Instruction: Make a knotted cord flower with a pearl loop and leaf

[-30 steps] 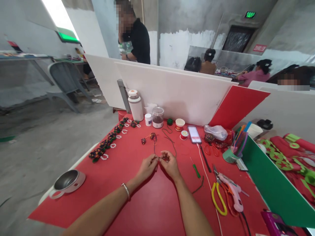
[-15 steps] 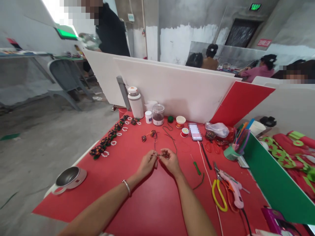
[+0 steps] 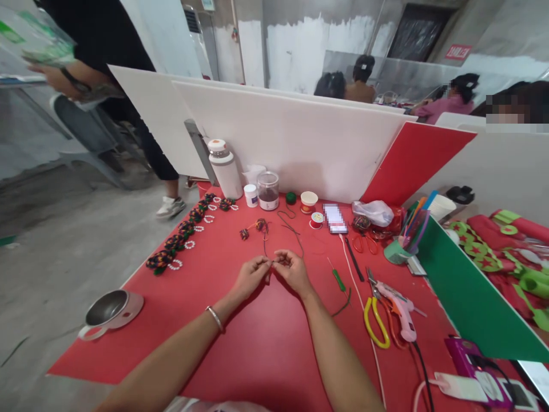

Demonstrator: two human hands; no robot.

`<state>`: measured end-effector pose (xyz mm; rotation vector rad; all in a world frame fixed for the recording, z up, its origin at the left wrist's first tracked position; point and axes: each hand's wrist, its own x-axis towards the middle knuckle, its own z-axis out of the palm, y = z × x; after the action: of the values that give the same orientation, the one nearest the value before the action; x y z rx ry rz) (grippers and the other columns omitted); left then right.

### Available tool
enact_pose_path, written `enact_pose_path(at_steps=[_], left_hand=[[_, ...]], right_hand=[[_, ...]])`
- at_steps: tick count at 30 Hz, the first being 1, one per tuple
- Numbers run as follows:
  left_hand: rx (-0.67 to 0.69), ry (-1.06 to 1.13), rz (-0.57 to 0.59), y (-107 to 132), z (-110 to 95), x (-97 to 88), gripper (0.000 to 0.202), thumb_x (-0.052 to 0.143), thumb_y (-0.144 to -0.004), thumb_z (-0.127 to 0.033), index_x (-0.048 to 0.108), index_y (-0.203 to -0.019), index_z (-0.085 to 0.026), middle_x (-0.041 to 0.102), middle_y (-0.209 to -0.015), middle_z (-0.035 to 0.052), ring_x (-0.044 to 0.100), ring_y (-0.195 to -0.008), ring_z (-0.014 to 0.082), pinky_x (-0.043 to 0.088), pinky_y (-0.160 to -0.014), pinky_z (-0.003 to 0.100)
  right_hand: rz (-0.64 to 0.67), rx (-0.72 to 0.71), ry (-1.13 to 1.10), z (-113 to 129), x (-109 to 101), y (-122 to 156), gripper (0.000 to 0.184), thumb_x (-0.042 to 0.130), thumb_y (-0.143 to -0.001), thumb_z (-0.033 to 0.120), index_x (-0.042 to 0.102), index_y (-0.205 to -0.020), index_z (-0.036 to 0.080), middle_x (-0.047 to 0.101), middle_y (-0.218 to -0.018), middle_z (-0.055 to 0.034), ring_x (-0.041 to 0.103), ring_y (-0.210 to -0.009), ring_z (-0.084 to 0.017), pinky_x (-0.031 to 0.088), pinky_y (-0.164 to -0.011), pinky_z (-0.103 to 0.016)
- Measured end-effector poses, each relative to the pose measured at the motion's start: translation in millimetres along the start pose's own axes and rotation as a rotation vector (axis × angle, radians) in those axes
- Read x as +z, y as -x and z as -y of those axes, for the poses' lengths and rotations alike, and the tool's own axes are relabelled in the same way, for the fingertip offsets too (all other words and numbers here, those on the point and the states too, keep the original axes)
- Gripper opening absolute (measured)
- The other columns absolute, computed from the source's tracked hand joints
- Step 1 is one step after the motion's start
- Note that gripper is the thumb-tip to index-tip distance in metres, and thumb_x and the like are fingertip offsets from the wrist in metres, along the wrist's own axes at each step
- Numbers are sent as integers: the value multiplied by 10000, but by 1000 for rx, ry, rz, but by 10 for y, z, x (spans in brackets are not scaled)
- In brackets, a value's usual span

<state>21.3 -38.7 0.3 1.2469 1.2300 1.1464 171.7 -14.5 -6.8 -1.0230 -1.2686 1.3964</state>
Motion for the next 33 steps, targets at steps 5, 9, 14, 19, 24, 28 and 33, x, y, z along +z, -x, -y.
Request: enact_pose_path(at_steps=[5,9,14,19,24,28,33], left_hand=[[-13,19,2,14,-7,-6,251,556,-810,-413,570,-707,-185,495,-469,-56,459,-413,102,373,-459,219],[-10,22,-7,15,-15,-15,266,566,-821,-429,581,-723,-183,512,-472,-50,467,-424,102,387,-470,218],[13,22,-24,12,-6,-8,278,571,-829,-445,593,-738,-183,527,-496,-46,489,-458,107,410,-497,223],[45,21,-44,7,15,3,255,594,-818,-426,617,-746,-183,559,-561,-31,530,-539,116,436,-546,225],[67,-6,-30,15,35,0,241,565,-845,-401,616,-753,-184,553,-567,-33,524,-555,116,437,-566,225],[60,-31,-23,26,25,0,237,549,-855,-397,609,-761,-188,549,-557,-37,517,-544,114,428,-556,220],[37,-39,-19,33,-36,5,234,570,-827,-405,605,-745,-189,547,-543,-37,513,-522,115,428,-534,222]], right_hand=[[-10,-6,-12,-3,-11,6,330,746,-713,280,663,-1024,207,661,-843,-4,614,-749,-136,502,-725,-275],[-47,-13,-60,-14,-25,1,336,743,-704,281,668,-1024,214,667,-868,-16,624,-759,-141,513,-689,-263],[-11,46,-2,-2,-33,15,285,680,-794,409,687,-979,193,674,-804,-30,572,-597,-128,454,-519,-246],[-16,-32,147,12,-10,20,210,718,-746,337,703,-895,190,699,-816,-37,619,-732,-160,504,-692,-291],[-37,-25,54,4,-2,4,349,745,-701,293,664,-1026,196,679,-836,-14,619,-724,-146,510,-703,-283],[-32,-25,1,2,-3,1,357,745,-709,291,644,-1040,205,655,-836,-1,610,-721,-134,507,-705,-276],[-31,-33,5,-7,-8,5,348,739,-713,290,646,-1039,212,645,-838,-3,602,-732,-138,504,-697,-275]])
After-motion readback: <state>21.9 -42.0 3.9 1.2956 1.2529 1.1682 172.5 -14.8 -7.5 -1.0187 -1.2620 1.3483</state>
